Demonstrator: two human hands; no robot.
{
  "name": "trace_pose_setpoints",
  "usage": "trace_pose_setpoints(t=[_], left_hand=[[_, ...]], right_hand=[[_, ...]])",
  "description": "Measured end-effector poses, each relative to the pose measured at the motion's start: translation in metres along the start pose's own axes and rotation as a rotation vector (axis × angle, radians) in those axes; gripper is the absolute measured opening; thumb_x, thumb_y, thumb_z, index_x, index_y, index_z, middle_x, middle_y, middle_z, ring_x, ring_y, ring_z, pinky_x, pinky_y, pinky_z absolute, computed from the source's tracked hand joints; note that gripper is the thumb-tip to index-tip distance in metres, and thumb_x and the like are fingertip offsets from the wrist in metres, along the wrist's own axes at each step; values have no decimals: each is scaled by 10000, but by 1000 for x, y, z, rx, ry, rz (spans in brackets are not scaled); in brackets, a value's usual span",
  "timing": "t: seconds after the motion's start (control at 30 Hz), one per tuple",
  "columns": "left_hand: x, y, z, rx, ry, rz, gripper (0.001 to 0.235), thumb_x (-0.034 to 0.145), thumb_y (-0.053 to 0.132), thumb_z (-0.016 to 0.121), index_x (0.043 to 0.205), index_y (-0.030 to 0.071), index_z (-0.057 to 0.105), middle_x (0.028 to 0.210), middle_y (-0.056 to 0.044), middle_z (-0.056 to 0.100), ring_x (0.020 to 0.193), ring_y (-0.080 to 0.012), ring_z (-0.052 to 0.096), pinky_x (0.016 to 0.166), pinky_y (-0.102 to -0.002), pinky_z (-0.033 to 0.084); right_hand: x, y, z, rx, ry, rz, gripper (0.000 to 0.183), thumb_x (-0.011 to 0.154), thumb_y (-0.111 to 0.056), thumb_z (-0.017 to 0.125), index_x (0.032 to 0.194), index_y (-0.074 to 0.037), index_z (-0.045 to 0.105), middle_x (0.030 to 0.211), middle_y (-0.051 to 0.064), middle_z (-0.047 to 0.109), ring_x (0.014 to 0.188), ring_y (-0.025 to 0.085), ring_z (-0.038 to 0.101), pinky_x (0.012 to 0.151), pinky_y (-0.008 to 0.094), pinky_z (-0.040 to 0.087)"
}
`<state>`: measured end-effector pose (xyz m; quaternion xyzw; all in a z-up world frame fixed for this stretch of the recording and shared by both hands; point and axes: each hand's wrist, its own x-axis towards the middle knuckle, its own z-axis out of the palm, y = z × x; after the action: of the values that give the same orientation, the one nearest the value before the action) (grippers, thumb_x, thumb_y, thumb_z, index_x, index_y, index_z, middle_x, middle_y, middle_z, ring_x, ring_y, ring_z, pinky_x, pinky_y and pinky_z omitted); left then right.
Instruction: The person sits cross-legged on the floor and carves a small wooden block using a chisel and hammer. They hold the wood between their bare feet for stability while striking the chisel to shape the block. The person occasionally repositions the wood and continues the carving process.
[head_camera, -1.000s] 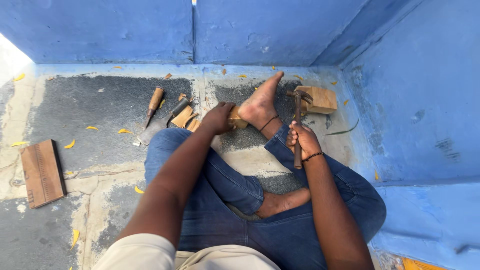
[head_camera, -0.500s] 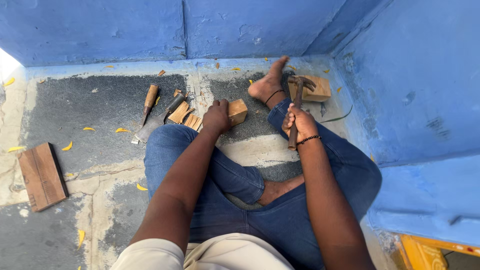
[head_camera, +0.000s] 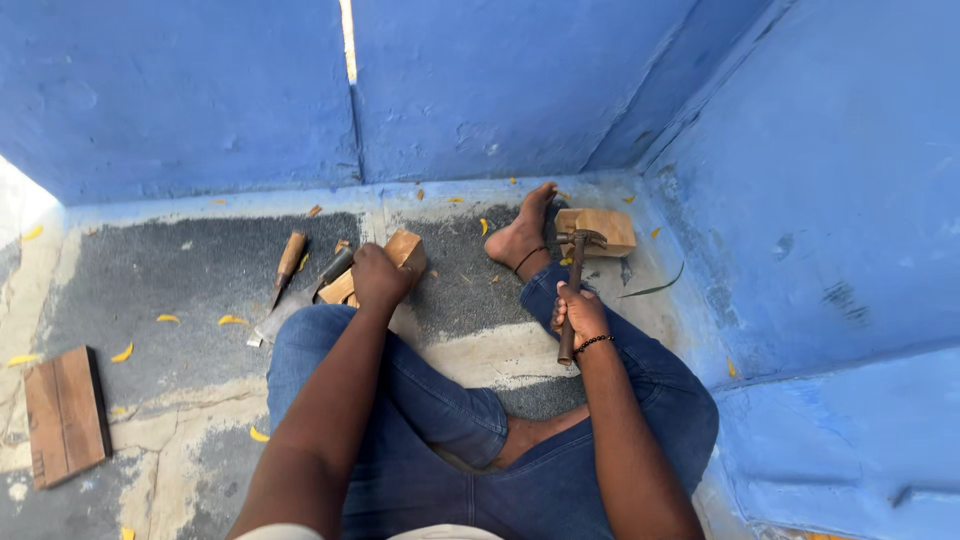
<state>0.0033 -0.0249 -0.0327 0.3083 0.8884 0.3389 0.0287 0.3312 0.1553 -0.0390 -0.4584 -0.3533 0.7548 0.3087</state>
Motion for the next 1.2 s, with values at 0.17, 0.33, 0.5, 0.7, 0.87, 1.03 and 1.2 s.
trace_pose_setpoints(t=[0.17,0.33,0.5,0.7,0.87,1.03,1.2], left_hand=[[-14,-6,1,-343,-18,-35,544,819,344,841,1113,-42,596,1055,-237,671,975,-367,657,883,-458,524],[-44,-5,-12,-897,-126,-151,403,885,315,767,1071,3,591,876,-100,670,729,-171,621,650,-321,520],[-53,16,-37,-893,-202,-146,403,889,326,765,1055,1,595,866,-97,650,687,-140,603,592,-296,512],[-2,95,-47,-141,-453,187,667,797,454,811,1203,-39,617,1081,-235,708,996,-353,707,876,-451,554],[27,163,-4,333,-661,436,638,775,389,815,1278,60,601,1222,-199,633,1117,-357,644,933,-473,532],[5,180,69,543,-699,573,634,827,311,792,1319,39,497,1291,-254,534,1193,-438,564,897,-567,534],[-2,173,72,632,-706,652,633,778,199,791,1326,130,482,1346,-187,503,1253,-397,550,966,-548,516]], right_hand=[[-36,-23,19,104,-34,-71,189,941,-175,689,862,-76,549,613,7,512,455,110,472,428,275,415],[-79,-62,44,286,-191,-112,210,955,-165,705,896,-66,530,654,-5,510,486,92,469,461,253,430],[-116,-86,52,333,-316,-215,204,956,-150,710,959,-69,523,721,-15,526,560,57,503,488,231,435],[-107,-96,45,432,-350,-105,166,950,-152,704,991,-83,559,721,-29,522,574,41,512,497,216,445],[-65,-83,19,390,-379,74,173,951,-180,724,951,-95,574,689,-36,515,546,41,495,489,207,435],[-16,-80,12,190,-331,61,312,945,-273,766,857,-133,501,611,-40,455,467,59,464,406,224,397],[15,-65,39,-235,-117,-62,288,879,-325,775,886,-164,537,644,-57,513,495,38,477,443,233,431]])
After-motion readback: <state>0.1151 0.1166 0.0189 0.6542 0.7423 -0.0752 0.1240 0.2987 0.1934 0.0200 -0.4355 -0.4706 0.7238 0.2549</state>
